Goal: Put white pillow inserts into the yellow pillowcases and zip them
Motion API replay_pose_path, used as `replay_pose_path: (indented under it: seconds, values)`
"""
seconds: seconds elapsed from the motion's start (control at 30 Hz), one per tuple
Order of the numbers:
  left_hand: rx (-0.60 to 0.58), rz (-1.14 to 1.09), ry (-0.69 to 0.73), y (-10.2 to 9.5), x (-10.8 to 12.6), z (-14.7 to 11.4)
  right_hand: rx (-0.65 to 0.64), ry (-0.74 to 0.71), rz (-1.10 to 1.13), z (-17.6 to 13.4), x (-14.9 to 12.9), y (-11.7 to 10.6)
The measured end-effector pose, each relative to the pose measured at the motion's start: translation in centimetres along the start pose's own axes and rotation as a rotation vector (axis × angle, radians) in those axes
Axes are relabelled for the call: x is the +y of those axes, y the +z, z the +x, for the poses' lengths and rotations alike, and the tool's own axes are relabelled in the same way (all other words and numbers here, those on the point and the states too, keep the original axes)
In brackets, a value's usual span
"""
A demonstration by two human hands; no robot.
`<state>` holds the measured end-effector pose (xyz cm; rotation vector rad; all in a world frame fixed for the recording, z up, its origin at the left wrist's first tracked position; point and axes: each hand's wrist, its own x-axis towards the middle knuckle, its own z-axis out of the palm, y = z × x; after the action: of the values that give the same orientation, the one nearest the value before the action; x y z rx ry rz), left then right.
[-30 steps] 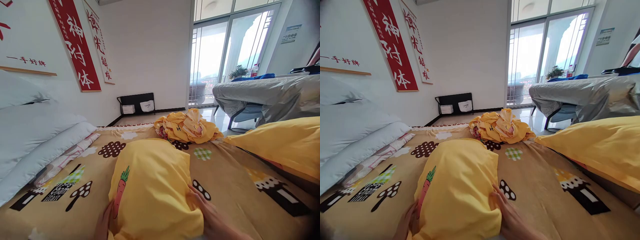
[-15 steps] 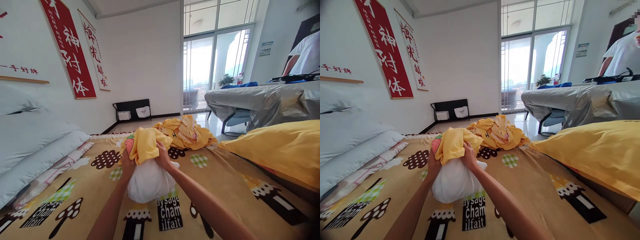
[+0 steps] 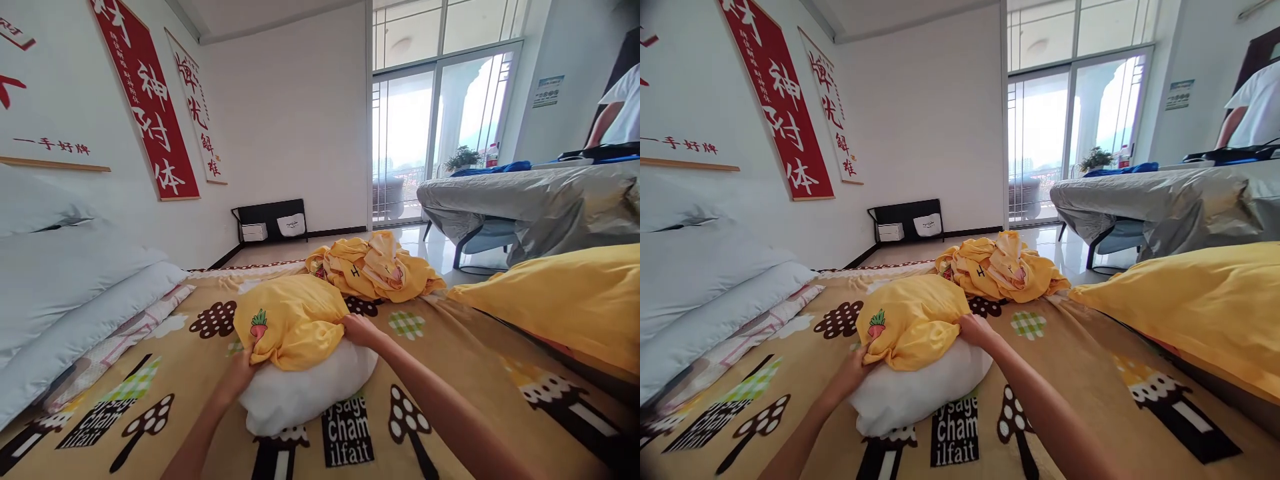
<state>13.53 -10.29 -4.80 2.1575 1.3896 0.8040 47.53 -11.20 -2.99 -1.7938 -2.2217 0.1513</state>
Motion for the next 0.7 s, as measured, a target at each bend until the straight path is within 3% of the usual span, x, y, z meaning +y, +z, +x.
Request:
replay_pose_path:
  seconds: [0.13, 0.2, 0.33, 0.4, 0.47, 0.53, 0.6, 0.67, 0.7]
  values:
    - [0.144, 0.046, -0.052, -5.2, 4.6, -1.4, -0.008, -0.018, 0.022, -0.4, -0.4, -4.0]
    - [0.070, 0.089, -0.085, -5.8, 5.1, -3.0, -0.056, -0.041, 0.049, -1.6, -0.5, -4.6]
    - [-0.259, 0.176, -0.147, -3.6, 2.5, -8.0, -0.319, -0.099, 0.133, -5.5, 1.1, -3.2]
    - [-0.296, 0.187, -0.156, -3.0, 0.9, -10.2, -0.411, -0.116, 0.197, -7.2, 2.7, -2.6]
    - [-0.303, 0.210, -0.124, -4.0, -0.1, -11.4, -0.440, -0.121, 0.284, -7.9, 4.4, -2.8]
    - [-0.274, 0.261, -0.059, -6.4, -0.3, -10.9, -0.370, -0.096, 0.453, -7.4, 5.8, -3.7]
    - [-0.162, 0.294, 0.025, -9.3, 0.4, -8.8, -0.142, -0.010, 0.653, -5.5, 6.4, -4.9]
    - [0.091, 0.295, 0.015, -11.8, 1.4, -5.3, 0.142, 0.094, 0.780, -2.6, 6.0, -5.8]
    - [0.253, 0.300, -0.060, -12.5, 2.0, -3.3, 0.256, 0.130, 0.794, -1.0, 5.4, -6.0]
